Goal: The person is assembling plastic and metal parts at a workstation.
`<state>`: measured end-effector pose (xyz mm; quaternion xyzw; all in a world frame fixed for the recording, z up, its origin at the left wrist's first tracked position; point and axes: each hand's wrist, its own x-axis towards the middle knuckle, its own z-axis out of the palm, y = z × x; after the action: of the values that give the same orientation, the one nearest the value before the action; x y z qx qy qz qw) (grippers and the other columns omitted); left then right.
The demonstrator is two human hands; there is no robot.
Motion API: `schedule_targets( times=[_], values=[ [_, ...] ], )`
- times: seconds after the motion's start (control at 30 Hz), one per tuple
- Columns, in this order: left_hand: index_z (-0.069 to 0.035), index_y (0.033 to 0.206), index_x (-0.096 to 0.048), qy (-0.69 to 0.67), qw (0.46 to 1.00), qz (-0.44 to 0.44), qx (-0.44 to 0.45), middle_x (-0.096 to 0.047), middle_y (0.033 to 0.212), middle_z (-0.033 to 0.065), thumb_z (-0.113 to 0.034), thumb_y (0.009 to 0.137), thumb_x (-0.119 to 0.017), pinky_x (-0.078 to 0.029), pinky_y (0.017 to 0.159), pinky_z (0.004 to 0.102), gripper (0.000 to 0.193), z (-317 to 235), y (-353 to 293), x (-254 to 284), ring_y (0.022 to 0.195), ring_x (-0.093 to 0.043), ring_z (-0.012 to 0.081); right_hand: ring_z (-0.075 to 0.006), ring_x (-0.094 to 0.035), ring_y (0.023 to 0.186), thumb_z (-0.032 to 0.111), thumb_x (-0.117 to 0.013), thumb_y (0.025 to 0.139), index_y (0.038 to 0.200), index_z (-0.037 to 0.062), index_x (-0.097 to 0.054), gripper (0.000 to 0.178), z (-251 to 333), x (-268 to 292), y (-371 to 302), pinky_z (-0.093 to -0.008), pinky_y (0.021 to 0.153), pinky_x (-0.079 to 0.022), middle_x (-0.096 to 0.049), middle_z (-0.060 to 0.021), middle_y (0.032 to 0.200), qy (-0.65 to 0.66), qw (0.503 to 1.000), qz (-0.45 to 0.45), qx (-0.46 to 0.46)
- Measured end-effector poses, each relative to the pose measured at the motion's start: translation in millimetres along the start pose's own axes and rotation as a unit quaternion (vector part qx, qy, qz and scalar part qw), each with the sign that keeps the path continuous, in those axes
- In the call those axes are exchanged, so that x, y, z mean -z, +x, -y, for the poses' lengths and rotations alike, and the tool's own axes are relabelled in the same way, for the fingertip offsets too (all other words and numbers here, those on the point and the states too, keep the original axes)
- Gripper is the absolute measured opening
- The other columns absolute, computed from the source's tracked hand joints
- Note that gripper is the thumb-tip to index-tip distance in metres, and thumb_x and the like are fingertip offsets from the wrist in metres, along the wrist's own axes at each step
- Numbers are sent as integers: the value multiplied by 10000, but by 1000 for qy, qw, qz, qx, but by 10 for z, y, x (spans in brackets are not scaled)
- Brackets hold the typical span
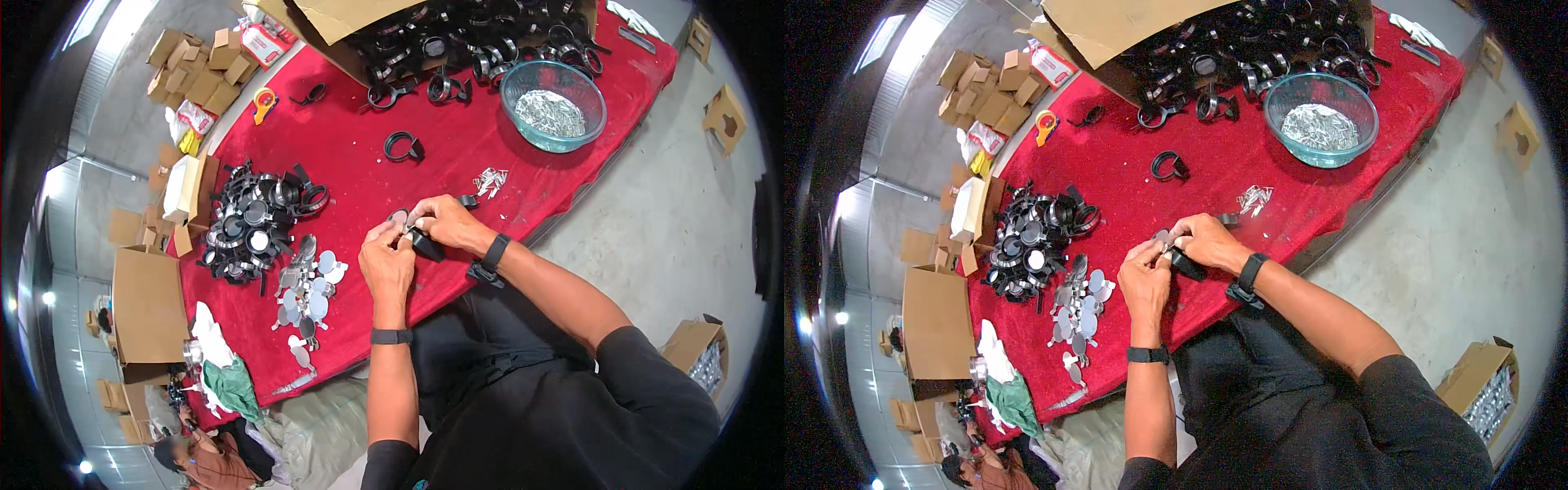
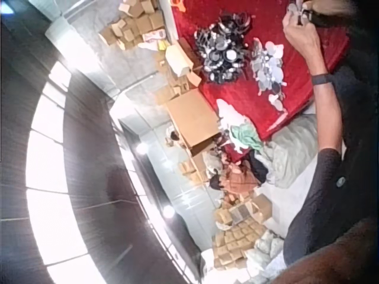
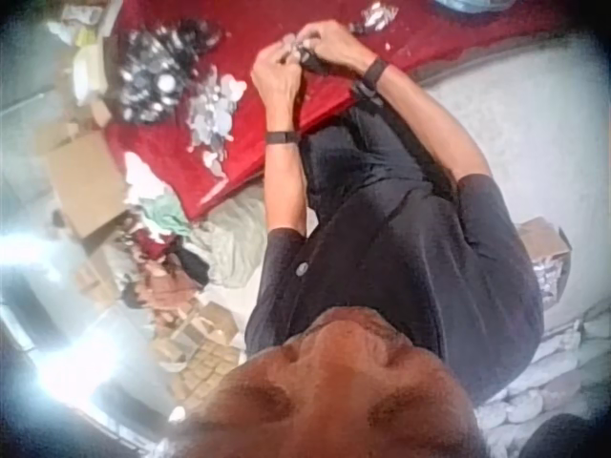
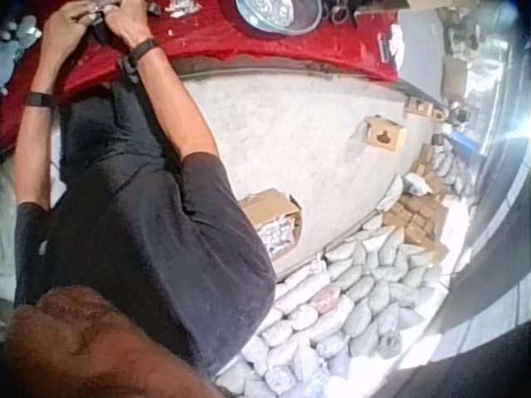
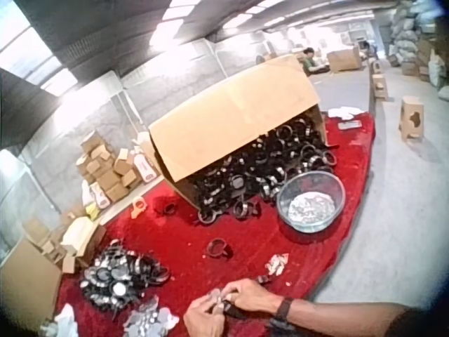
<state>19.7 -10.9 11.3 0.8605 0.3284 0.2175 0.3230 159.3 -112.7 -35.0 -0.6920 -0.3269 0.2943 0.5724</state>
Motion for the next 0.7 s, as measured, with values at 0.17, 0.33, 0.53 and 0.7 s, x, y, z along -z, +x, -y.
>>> schedule_targets(
  times=[0.17, 0.33, 0.53, 0.7],
  values=[
    [-3, 1142, -844, -1, 1000, -4, -10, -779, 1275, 233, -89, 878, -748, -591, 1028, 435, 294, 19, 4, -5, 1116, -777, 383, -208, -754, 888, 52, -688, 934, 1102, -17, -809, 218, -98, -17, 0, -389, 840, -598, -811, -147, 968, 63, 998, 0, -7],
    [-3, 1138, -846, 8, 1000, -3, -16, -780, 1272, 232, -91, 881, -752, -589, 1041, 432, 287, 58, 11, -21, 1126, -775, 374, -193, -752, 878, 81, -713, 931, 1100, -29, -797, 218, -136, -61, 69, -369, 816, -600, -803, -147, 945, 70, 997, -19, 18],
    [-4, 1134, -846, -22, 1000, -8, -2, -782, 1260, 234, -83, 881, -752, -589, 1038, 435, 282, 31, -5, -59, 1128, -772, 378, -196, -756, 845, 97, -744, 915, 1076, -29, -790, 210, -135, -113, 26, -376, 780, -604, -805, -144, 932, 151, 988, -26, 12],
    [-8, 1125, -850, -4, 1000, -20, -15, -787, 1243, 233, -76, 865, -749, -587, 1040, 435, 287, 86, 20, -68, 1132, -769, 381, -309, -778, 915, 143, -742, 960, 1077, -25, -798, 212, 47, -138, -221, -414, 836, -605, -792, -212, 1009, 19, 995, -95, -3]
  ],
)
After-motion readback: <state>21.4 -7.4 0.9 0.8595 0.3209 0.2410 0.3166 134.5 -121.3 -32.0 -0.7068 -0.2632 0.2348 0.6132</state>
